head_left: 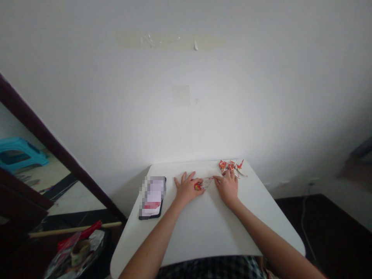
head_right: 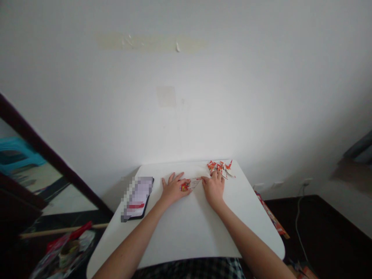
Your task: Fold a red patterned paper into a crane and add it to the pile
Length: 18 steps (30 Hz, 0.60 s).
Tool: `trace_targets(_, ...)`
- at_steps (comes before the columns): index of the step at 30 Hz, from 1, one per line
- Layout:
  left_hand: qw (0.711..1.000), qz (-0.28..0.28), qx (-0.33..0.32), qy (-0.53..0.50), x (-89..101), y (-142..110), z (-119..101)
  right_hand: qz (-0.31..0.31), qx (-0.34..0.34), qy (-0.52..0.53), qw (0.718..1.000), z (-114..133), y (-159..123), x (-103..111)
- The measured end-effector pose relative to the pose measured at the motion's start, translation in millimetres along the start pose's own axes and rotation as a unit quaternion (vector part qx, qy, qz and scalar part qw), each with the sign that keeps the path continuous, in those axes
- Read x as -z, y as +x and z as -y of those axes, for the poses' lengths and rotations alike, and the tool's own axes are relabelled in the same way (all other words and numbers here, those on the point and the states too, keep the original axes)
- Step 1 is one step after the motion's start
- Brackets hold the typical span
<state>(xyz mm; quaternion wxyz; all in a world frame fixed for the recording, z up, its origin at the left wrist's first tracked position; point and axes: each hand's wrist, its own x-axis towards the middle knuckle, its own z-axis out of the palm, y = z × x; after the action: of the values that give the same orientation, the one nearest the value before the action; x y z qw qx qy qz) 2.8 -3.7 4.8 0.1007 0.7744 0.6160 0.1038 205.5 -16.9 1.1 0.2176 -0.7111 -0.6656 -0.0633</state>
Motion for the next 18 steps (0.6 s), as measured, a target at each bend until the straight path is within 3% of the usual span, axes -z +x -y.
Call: trace_targets(18,0.999,-0.01,-0.028,-0.026,-2.0,-3,3,-0.017,0.005,0.08,0.997,-15,8,-11)
